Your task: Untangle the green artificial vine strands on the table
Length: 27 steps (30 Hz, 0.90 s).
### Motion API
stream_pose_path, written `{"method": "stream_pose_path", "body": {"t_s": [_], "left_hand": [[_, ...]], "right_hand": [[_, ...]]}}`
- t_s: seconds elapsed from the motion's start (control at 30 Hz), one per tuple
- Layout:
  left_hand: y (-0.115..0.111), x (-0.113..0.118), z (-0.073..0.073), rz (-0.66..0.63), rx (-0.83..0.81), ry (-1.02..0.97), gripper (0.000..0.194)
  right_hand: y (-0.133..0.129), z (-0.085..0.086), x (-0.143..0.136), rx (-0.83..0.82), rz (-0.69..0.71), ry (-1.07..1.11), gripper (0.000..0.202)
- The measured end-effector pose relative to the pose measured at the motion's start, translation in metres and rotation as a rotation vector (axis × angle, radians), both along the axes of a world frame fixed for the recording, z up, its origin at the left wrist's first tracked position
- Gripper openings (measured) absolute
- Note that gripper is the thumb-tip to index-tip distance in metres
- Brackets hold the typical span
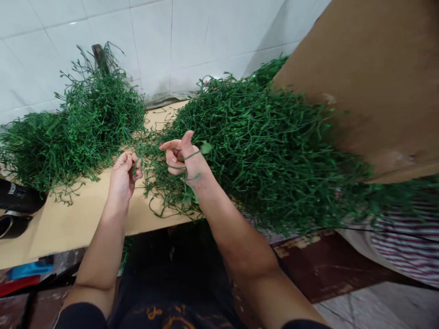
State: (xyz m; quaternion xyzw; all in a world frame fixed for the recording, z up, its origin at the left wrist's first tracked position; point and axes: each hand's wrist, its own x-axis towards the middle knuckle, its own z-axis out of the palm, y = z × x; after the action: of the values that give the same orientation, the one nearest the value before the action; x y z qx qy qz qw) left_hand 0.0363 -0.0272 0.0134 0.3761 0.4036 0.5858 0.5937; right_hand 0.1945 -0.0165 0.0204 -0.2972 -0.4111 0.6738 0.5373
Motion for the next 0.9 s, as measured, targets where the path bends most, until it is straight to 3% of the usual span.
{"method": "stream_pose_path", "body": {"t_s": [0.17,0.33,0.47,0.63,0.73,0.83,0.9], "left_hand": [[-0.002,0.005,-0.004,0.01,0.085,0.069,0.022],[0.002,0.01,-0.01,-0.012,0.206,0.186,0.023],[0.003,0.009,-0.015,-0.069,0.264,0.376,0.023],[-0.001,0.006,-0.015,-0.068,0.455,0.845,0.017],[-0.005,0.008,-0.01,-0.119,0.573,1.154,0.02],[-0.016,0.011,-0.003,-0.089,0.634,1.251,0.018],[-0.03,0.01,0.001,-0.076,0.666,1.215,0.019]], "right_hand": [[0.001,0.001,0.006,-0.014,0.049,0.076,0.058],[0.0,-0.006,-0.001,0.04,0.127,-0.032,0.047],[0.002,-0.009,0.001,0.122,0.11,-0.087,0.042],[0.007,-0.009,0.01,0.077,-0.071,-0.187,0.032],[0.01,-0.011,0.009,0.177,-0.258,-0.355,0.029],[0.021,-0.015,0.011,0.333,-0.445,-0.53,0.029],[0.034,-0.017,0.023,0.345,-0.601,-0.512,0.03]]}}
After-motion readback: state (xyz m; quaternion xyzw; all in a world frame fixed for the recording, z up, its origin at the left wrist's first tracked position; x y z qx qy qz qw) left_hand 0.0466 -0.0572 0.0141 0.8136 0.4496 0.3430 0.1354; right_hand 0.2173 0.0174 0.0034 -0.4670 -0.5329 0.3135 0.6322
